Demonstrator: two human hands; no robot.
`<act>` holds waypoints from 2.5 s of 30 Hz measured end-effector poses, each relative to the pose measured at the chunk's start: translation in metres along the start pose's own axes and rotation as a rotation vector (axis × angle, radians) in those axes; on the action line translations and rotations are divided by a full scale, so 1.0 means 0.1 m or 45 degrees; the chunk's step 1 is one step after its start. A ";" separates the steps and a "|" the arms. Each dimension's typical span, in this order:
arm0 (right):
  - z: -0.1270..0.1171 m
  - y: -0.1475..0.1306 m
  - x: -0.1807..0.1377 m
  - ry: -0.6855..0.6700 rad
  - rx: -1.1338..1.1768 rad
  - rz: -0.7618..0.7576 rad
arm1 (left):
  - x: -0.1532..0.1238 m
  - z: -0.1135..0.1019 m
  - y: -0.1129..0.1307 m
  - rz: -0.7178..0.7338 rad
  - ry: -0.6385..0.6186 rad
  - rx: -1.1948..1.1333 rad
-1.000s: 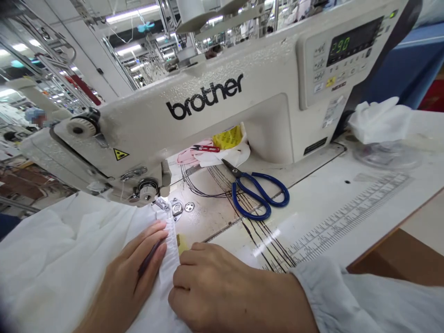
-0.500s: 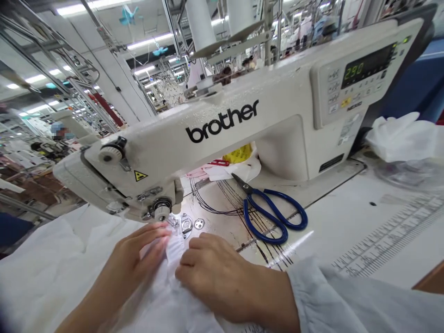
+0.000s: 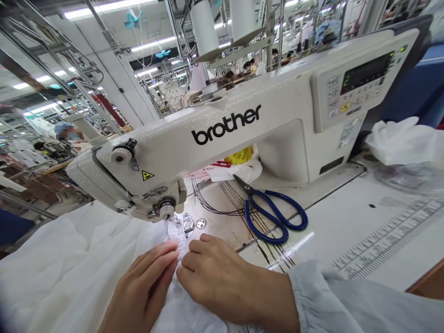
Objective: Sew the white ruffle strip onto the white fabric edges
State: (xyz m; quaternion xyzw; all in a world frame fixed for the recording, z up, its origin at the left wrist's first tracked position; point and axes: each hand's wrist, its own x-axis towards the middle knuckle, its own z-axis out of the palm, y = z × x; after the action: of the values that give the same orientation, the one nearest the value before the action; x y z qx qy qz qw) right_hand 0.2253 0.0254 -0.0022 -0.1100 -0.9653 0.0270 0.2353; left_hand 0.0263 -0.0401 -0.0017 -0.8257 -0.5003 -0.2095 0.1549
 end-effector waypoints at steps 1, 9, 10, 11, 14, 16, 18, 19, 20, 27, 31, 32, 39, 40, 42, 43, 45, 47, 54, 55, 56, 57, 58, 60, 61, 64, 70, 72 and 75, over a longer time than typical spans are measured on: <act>0.01 0.02 0.02 -0.032 0.021 0.032 | 0.01 0.02 -0.02 -0.035 -0.014 -0.018; 0.17 0.22 0.20 -0.063 0.158 0.152 | 0.19 0.01 -0.24 -0.171 -0.125 -0.078; 0.17 0.22 0.19 -0.054 0.165 0.163 | 0.18 -0.04 -0.21 -0.159 -0.136 -0.039; 0.15 0.21 0.17 -0.047 0.174 0.167 | 0.14 -0.09 -0.15 -0.141 -0.147 0.000; 0.06 0.19 0.06 -0.044 0.226 0.158 | -0.10 -0.17 0.03 -0.004 -0.122 0.086; -0.01 0.20 -0.02 0.004 0.319 0.163 | -0.28 -0.16 0.10 0.087 -0.074 0.141; -0.05 0.22 -0.09 0.107 0.451 0.232 | -0.40 -0.12 0.12 0.141 -0.053 0.172; -0.06 0.22 -0.11 0.161 0.508 0.278 | -0.42 -0.11 0.12 0.168 -0.063 0.169; -0.06 0.23 -0.13 0.196 0.538 0.316 | -0.43 -0.10 0.11 0.209 -0.077 0.160; -0.16 0.18 -0.20 -0.128 0.394 0.075 | -0.35 -0.18 0.06 0.314 -0.183 0.119; -0.23 0.19 -0.18 -0.062 0.448 0.068 | -0.24 -0.23 0.07 0.342 -0.198 0.093; -0.23 0.20 -0.16 0.041 0.507 0.110 | -0.19 -0.24 0.09 0.320 -0.190 0.081; -0.22 0.15 -0.06 0.317 0.947 0.420 | -0.09 -0.14 0.25 0.104 -0.017 0.009; -0.22 0.12 -0.07 0.285 0.914 0.364 | -0.11 -0.12 0.25 0.029 0.021 0.005; -0.21 0.07 -0.09 0.157 0.801 0.237 | -0.14 -0.09 0.24 -0.083 0.021 -0.015; -0.21 0.06 -0.11 0.074 0.726 0.178 | -0.14 -0.08 0.22 -0.087 -0.014 -0.029; -0.21 0.04 -0.13 -0.067 0.591 0.100 | -0.14 -0.06 0.18 0.004 -0.092 -0.049; -0.22 0.06 -0.14 -0.074 0.542 0.112 | -0.12 -0.04 0.14 0.093 -0.108 -0.060; -0.16 0.26 -0.01 -0.034 0.289 0.215 | -0.15 0.02 0.13 -0.010 0.029 -0.056; -0.15 0.28 0.02 -0.050 0.260 0.178 | -0.15 0.01 0.14 -0.042 0.038 -0.084; -0.14 0.30 0.06 -0.064 0.239 0.149 | -0.15 0.00 0.15 -0.083 0.050 -0.106; -0.13 0.32 0.09 -0.073 0.229 0.126 | -0.14 0.00 0.16 -0.125 0.068 -0.115; -0.12 0.34 0.12 -0.082 0.225 0.105 | -0.14 -0.01 0.17 -0.147 0.096 -0.114; -0.12 0.38 0.17 -0.098 0.218 0.051 | -0.13 -0.03 0.18 -0.153 0.144 -0.092; -0.13 0.40 0.20 -0.107 0.213 0.018 | -0.13 -0.03 0.19 -0.152 0.166 -0.077; -0.13 0.45 0.24 -0.123 0.202 -0.052 | -0.13 -0.03 0.18 -0.145 0.200 -0.080; -0.06 0.44 0.29 -0.089 0.143 -0.109 | -0.14 -0.02 0.15 -0.171 0.206 -0.122; -0.05 0.41 0.30 -0.079 0.136 -0.134 | -0.13 -0.03 0.15 -0.202 0.208 -0.113; -0.06 0.36 0.32 -0.069 0.136 -0.145 | -0.11 -0.07 0.14 -0.217 0.196 -0.112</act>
State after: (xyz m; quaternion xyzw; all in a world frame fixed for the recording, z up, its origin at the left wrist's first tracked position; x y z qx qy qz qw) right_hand 0.2077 0.0676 0.0131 -0.0415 -0.9732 0.0681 0.2157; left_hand 0.0328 -0.0579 -0.0017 -0.7676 -0.5456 -0.3067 0.1381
